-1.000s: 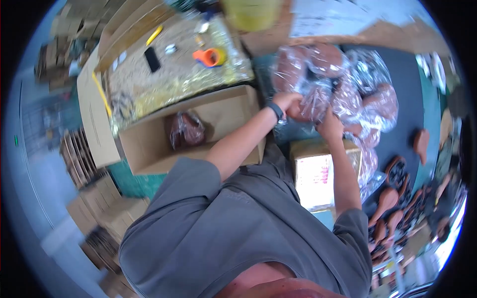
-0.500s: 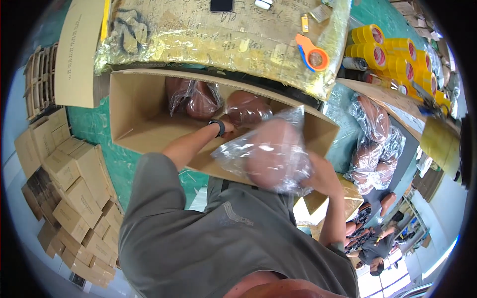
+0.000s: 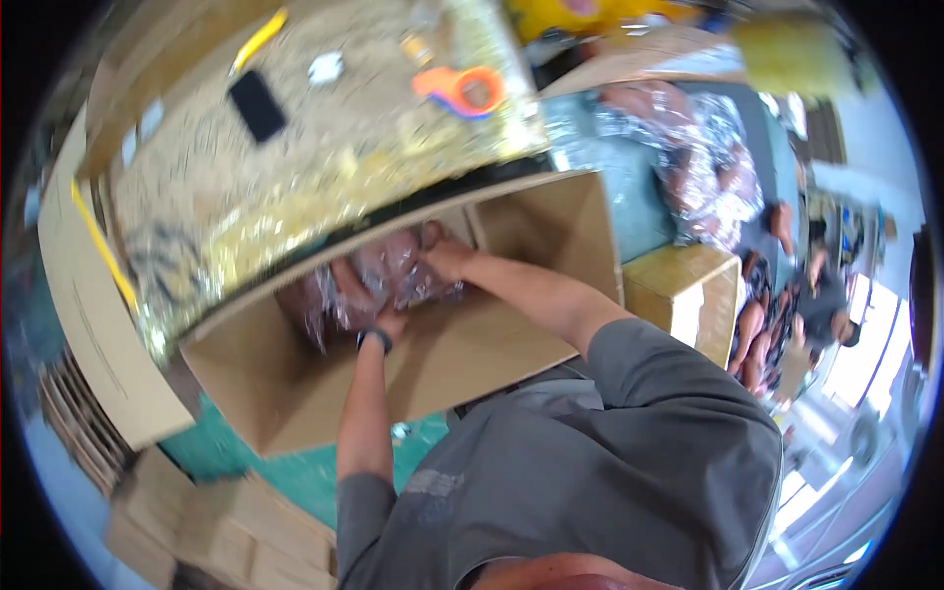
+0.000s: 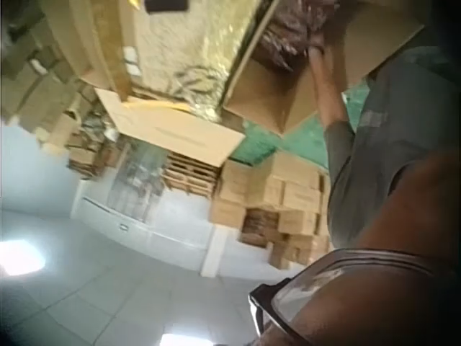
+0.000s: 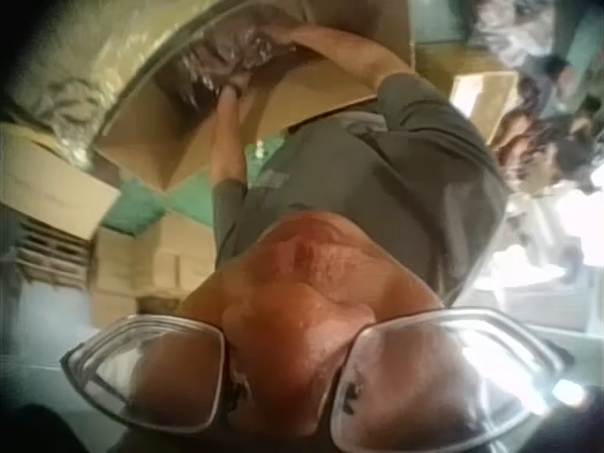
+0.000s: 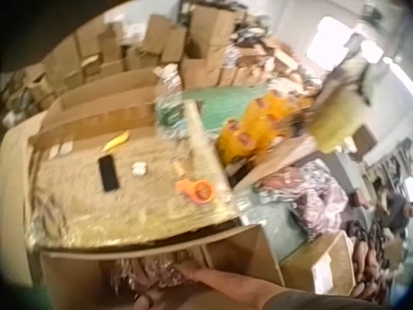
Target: The recorder is packing bicycle seats into plastic bags and then placing them into a cardboard box for shipping.
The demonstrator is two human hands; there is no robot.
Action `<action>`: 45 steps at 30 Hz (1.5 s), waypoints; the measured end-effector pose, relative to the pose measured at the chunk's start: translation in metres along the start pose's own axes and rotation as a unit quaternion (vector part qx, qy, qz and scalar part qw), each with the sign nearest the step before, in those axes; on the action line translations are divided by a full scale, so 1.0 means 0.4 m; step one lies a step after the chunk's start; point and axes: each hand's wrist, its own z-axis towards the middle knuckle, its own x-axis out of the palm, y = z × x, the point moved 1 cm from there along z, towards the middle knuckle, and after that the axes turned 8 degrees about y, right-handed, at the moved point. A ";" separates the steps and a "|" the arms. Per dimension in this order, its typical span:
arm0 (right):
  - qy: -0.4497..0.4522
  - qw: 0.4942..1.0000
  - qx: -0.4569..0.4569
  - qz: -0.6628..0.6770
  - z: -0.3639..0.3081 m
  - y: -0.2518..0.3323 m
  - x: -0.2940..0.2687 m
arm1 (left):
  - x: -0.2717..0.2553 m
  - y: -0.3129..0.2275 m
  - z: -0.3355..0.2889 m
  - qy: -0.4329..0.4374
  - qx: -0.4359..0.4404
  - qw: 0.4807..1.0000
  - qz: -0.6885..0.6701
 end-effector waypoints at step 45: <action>-0.294 0.936 0.123 -0.152 -0.998 -0.771 -0.350 | 0.706 -0.894 -0.584 -0.156 0.091 0.965 0.190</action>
